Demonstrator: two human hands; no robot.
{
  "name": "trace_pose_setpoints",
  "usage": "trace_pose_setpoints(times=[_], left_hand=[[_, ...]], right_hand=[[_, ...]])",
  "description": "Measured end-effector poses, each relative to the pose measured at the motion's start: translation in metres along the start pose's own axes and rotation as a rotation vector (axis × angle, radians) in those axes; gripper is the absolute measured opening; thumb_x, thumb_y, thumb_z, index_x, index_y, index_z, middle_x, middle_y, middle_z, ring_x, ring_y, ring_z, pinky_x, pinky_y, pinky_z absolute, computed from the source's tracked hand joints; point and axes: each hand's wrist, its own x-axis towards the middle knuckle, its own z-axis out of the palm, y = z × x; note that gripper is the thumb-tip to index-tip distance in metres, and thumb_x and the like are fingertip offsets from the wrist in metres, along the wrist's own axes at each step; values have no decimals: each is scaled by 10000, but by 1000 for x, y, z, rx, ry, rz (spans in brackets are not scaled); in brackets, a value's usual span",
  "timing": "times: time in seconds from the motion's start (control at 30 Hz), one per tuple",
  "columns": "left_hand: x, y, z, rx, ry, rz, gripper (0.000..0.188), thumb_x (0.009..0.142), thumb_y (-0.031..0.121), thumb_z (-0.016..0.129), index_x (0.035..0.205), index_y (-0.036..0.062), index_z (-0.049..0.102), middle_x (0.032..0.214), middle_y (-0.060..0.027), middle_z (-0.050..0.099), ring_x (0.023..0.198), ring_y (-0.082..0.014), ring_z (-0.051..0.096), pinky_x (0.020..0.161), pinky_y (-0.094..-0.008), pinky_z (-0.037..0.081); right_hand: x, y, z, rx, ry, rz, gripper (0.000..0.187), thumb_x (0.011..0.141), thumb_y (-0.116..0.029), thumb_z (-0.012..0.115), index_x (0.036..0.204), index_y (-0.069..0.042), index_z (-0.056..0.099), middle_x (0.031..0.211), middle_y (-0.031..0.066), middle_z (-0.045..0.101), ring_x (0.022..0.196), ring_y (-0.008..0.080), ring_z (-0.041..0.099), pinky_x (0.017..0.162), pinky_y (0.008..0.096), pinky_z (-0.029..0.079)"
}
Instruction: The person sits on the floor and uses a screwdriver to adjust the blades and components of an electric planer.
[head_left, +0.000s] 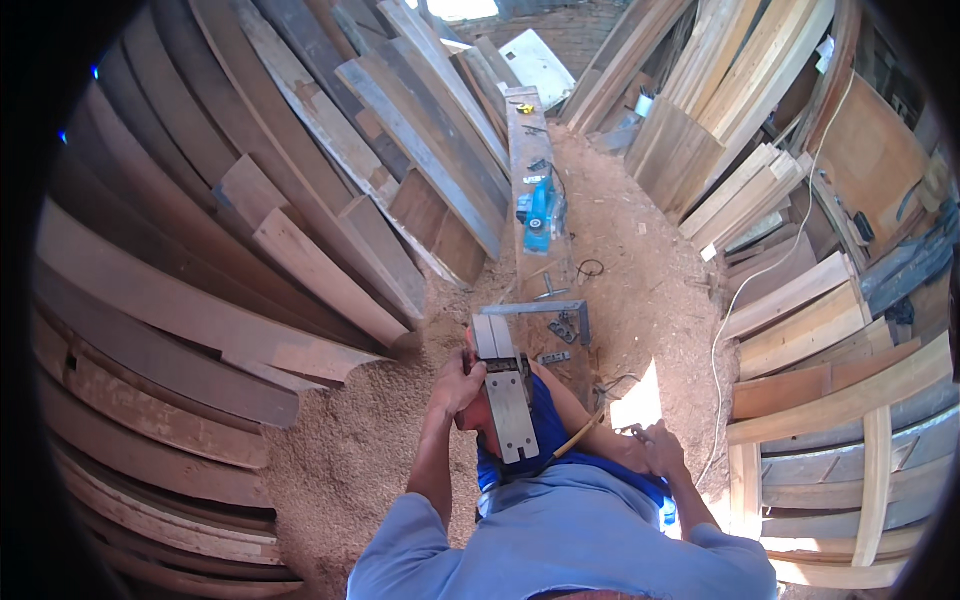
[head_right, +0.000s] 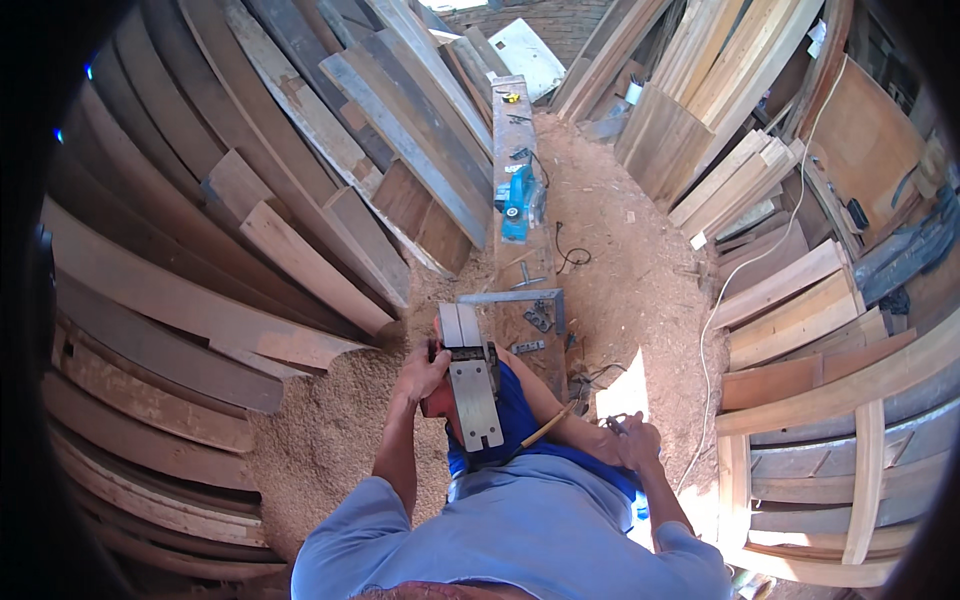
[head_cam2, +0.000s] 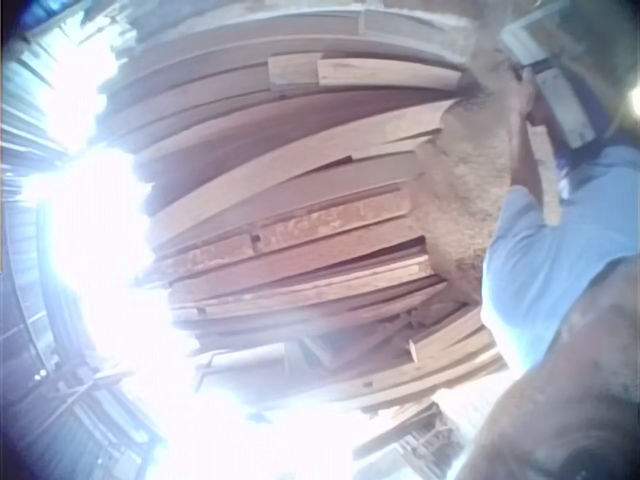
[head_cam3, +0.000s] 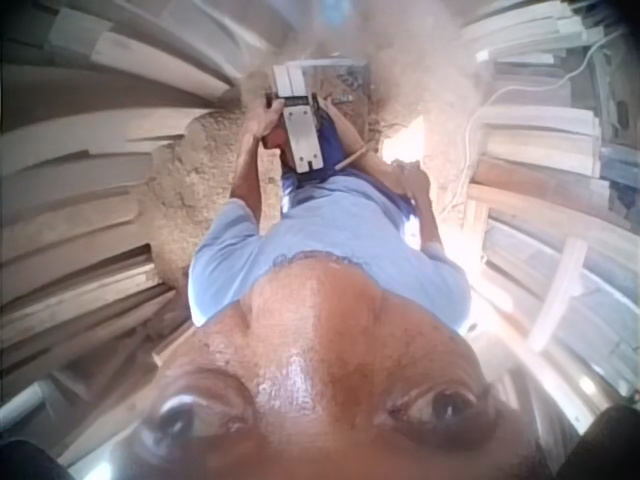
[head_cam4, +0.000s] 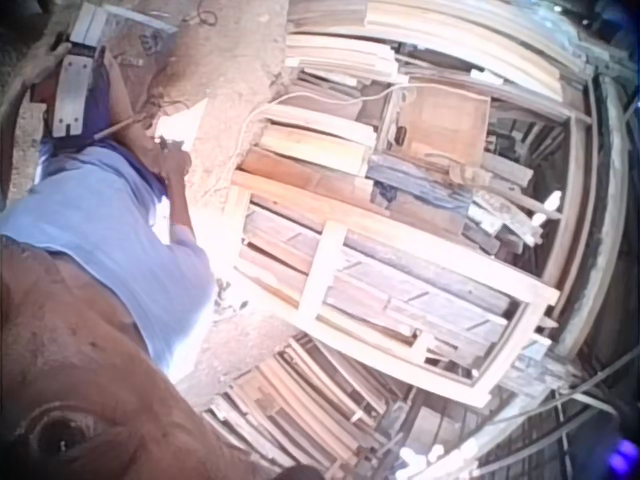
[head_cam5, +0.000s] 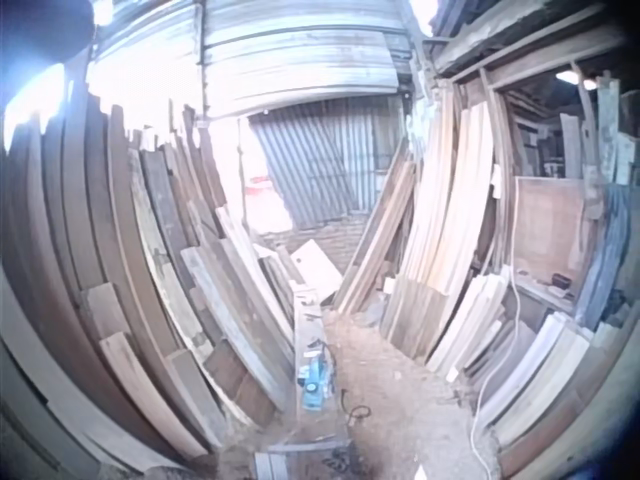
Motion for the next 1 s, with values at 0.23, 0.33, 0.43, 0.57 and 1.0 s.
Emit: trace_pose_setpoints(times=[0.23,0.33,0.43,0.57,1.0], left_hand=[[-8,3,-5,-38,36,20,441,884,303,635,1167,-32,587,1057,-205,677,995,-311,661,904,-394,499],[-7,5,-7,5,41,11,435,882,306,634,1147,-35,588,1046,-206,677,992,-307,660,896,-401,497],[-3,4,-5,2,24,16,424,882,306,626,1133,-33,586,1031,-200,675,986,-300,659,889,-398,496],[-6,10,-6,-6,7,8,421,883,310,618,1129,-31,583,1000,-188,669,961,-290,654,878,-395,495],[1,-25,-8,-123,-51,136,485,922,308,606,1229,-63,547,1080,-186,665,1021,-255,633,920,-379,490]], right_hand=[[29,-12,-25,606,-159,129,250,962,-244,574,874,-10,566,826,107,640,911,218,687,689,283,514],[28,-67,-49,1374,-266,77,172,976,-212,578,963,-45,540,1022,146,673,964,224,681,779,333,533],[40,-111,-51,1763,-556,-77,161,1001,-157,550,1118,-52,510,1253,171,634,1095,241,649,917,368,510],[42,-166,-26,1785,-852,-223,116,997,-151,571,1075,-102,500,1321,136,597,1130,247,635,988,400,494],[19,-199,12,1691,-1102,-271,87,1033,-169,516,1075,-93,514,1198,90,614,1103,234,635,1023,418,481]])
